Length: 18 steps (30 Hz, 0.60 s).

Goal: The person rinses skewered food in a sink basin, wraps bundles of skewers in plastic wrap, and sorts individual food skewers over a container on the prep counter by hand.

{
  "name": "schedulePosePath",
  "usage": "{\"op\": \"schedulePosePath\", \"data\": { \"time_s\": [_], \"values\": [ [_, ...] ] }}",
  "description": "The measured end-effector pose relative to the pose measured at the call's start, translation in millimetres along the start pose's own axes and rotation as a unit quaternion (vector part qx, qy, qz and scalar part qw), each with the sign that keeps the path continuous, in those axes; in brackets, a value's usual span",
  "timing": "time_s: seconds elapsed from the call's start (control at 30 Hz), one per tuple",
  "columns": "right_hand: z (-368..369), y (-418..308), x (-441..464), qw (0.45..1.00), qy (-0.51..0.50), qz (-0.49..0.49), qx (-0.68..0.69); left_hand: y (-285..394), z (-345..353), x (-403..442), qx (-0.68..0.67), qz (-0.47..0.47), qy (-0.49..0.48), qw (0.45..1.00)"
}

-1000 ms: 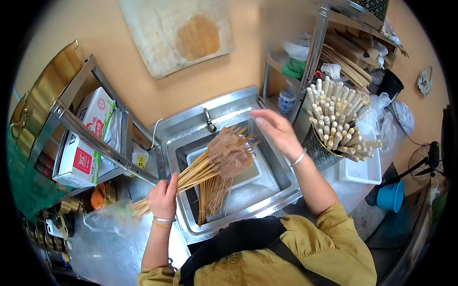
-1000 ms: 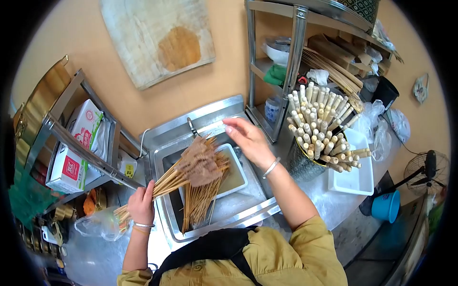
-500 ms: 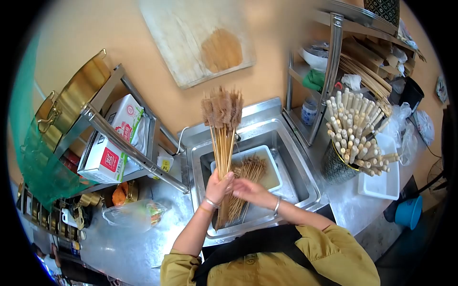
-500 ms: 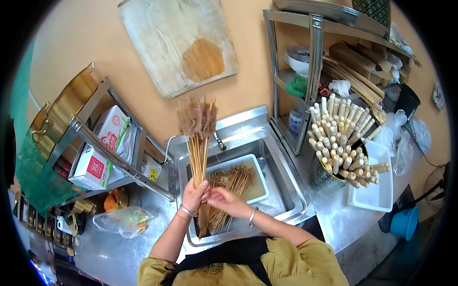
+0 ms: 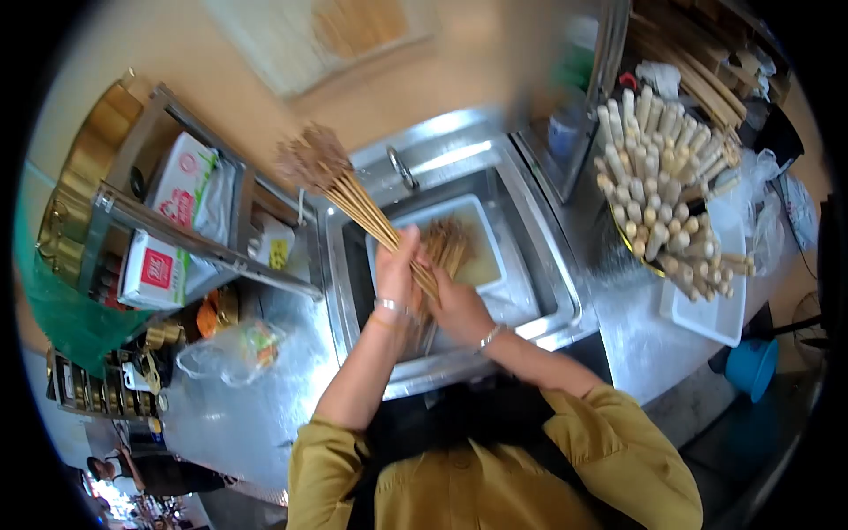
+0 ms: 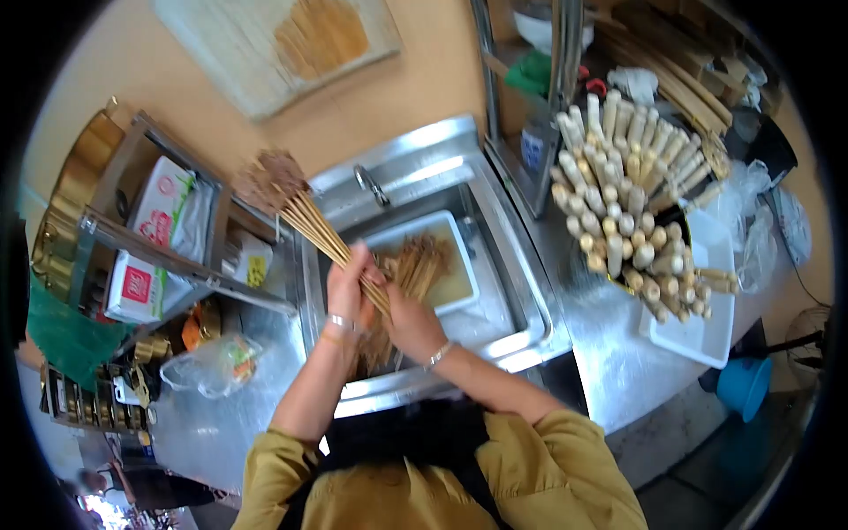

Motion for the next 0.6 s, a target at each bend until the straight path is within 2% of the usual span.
{"op": "schedulePosePath", "data": {
  "time_s": [0.03, 0.1, 0.13, 0.2, 0.23, 0.27, 0.3, 0.33, 0.37, 0.4, 0.5, 0.6],
  "values": [
    [-5.9, -0.8, -1.9, 1.000, -0.007, 0.014, 0.000, -4.2, -1.6, 1.9, -0.036, -0.001, 0.004, 0.999],
    [-14.2, -5.2, -8.0, 0.988, -0.096, 0.024, -0.115, -4.1, 0.7, -2.2, -0.090, -0.005, 0.010, 0.996],
    [-21.1, -4.8, -14.6, 0.988, -0.092, 0.036, -0.120, -1.2, 4.4, -6.9, -0.108, -0.005, 0.009, 0.994],
    [-34.1, -7.3, -30.4, 0.982, -0.091, -0.011, 0.163, 10.3, 10.0, -15.3, -0.128, 0.007, -0.033, 0.991],
    [-33.1, 7.1, -41.7, 0.947, -0.043, 0.038, 0.315, 15.7, 9.2, -18.7, -0.126, 0.008, -0.051, 0.991],
    [-28.8, 15.3, -51.4, 0.951, -0.033, 0.041, 0.304, 21.5, 8.7, -23.1, -0.127, 0.010, -0.067, 0.990],
    [-25.5, 27.7, -62.6, 0.852, 0.071, 0.142, 0.498, 25.0, 8.2, -28.2, -0.135, 0.011, -0.080, 0.988],
    [-21.3, 35.0, -77.1, 0.696, 0.170, 0.230, 0.659, 22.3, 11.4, -35.7, -0.147, 0.008, -0.089, 0.985],
    [-5.5, 33.5, -82.5, 0.671, 0.199, 0.270, 0.661, 19.2, 14.2, -44.7, -0.142, 0.020, -0.081, 0.986],
    [4.4, 24.4, -82.5, 0.675, 0.207, 0.264, 0.657, 17.1, 14.0, -53.2, -0.132, 0.034, -0.076, 0.988],
    [24.8, 9.3, -82.6, 0.577, 0.199, 0.264, 0.747, 17.0, 7.3, -75.2, -0.134, 0.041, -0.102, 0.985],
    [21.1, 18.7, -120.0, 0.616, 0.171, 0.239, 0.731, 15.7, 0.4, -99.6, -0.160, 0.016, -0.130, 0.978]
  ]
}}
Point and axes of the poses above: each hand's wrist, its own x-axis towards the middle knuckle, its own z-axis out of the palm, y = z × x, the point moved 3 cm from there along x, towards the middle knuckle, and after that the axes turned 4 degrees about -y, right-handed, at the moved point
